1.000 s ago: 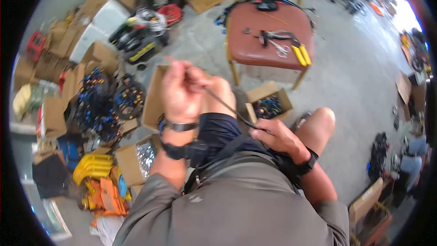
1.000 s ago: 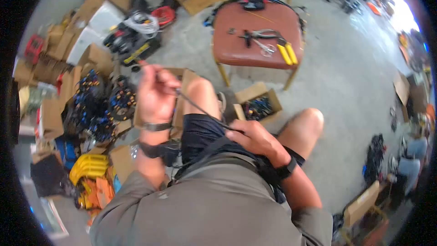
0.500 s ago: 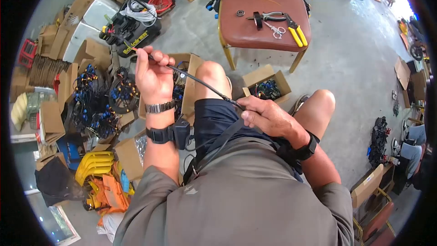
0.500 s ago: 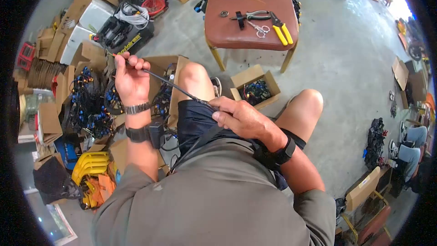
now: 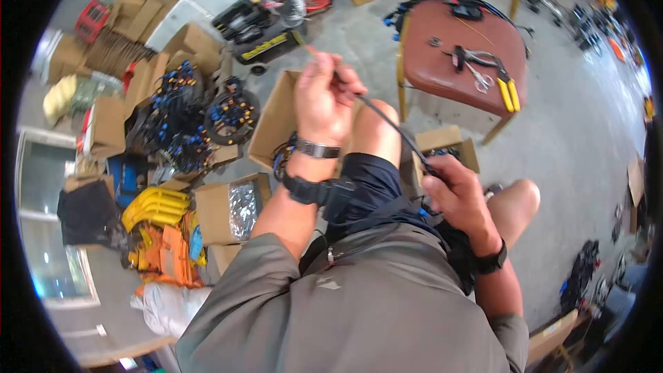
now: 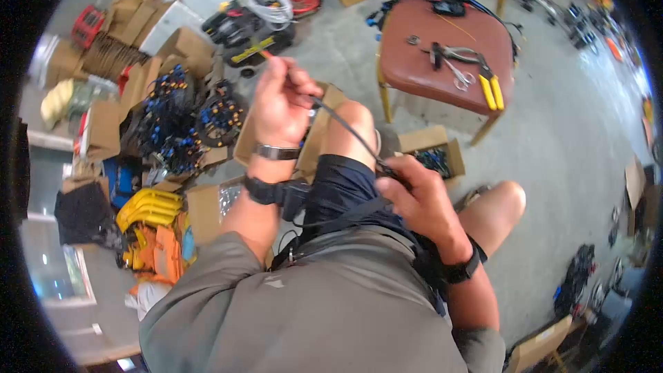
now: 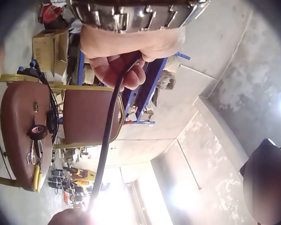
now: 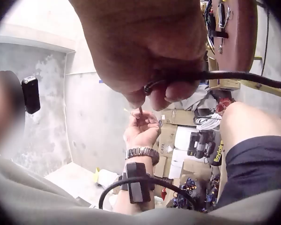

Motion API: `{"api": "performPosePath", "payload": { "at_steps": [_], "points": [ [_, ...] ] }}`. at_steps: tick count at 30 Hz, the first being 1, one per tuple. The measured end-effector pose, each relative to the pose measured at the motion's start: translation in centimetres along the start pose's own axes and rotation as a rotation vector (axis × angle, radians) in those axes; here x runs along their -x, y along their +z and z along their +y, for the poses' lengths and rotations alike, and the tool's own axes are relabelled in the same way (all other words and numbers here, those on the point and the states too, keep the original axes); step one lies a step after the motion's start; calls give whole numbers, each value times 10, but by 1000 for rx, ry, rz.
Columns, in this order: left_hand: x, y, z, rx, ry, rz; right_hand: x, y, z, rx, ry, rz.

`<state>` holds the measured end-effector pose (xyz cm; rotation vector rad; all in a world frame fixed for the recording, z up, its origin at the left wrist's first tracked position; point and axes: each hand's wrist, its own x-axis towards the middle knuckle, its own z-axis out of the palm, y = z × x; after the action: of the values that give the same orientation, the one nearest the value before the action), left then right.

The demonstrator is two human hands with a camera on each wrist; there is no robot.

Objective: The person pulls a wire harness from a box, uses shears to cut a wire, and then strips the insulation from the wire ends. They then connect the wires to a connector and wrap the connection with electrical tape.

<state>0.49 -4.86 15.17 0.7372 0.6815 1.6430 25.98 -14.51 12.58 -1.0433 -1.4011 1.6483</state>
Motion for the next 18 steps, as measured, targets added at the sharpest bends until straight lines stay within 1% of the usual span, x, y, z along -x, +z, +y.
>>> {"api": "performPosePath", "payload": {
  "at_steps": [5, 6, 9, 10, 11, 12, 14, 15, 16, 17, 18],
  "points": [
    [6, 5, -9, 43, -41, -11, -1, -5, 1, 158, -66, 134],
    [7, 8, -9, 40, -41, -12, -2, -2, -2, 128, -109, 174],
    [12, 17, -6, 39, -49, -11, -2, -12, 4, 216, -67, 174],
    [13, 18, -5, 33, -59, -14, -2, -15, 10, 269, -93, 170],
    [14, 19, -4, 26, -72, -17, -1, -14, 10, 291, -77, 144],
    [16, 24, -3, 4, -86, 18, 1, -12, 10, 313, -58, 117],
    [19, 23, -5, 62, -110, -8, 7, -6, 9, 379, 6, 40],
    [20, 23, -7, 91, -124, -24, 10, -1, 9, 397, -43, 0],
    [22, 30, -5, 64, -151, 40, 13, 4, 9, 415, -90, -40],
    [25, 30, -6, 85, -172, 28, 14, 6, 9, 432, -138, -77],
    [26, 30, -8, 104, -192, 12, 14, 4, 7, 458, -97, -150]
  ]
}}
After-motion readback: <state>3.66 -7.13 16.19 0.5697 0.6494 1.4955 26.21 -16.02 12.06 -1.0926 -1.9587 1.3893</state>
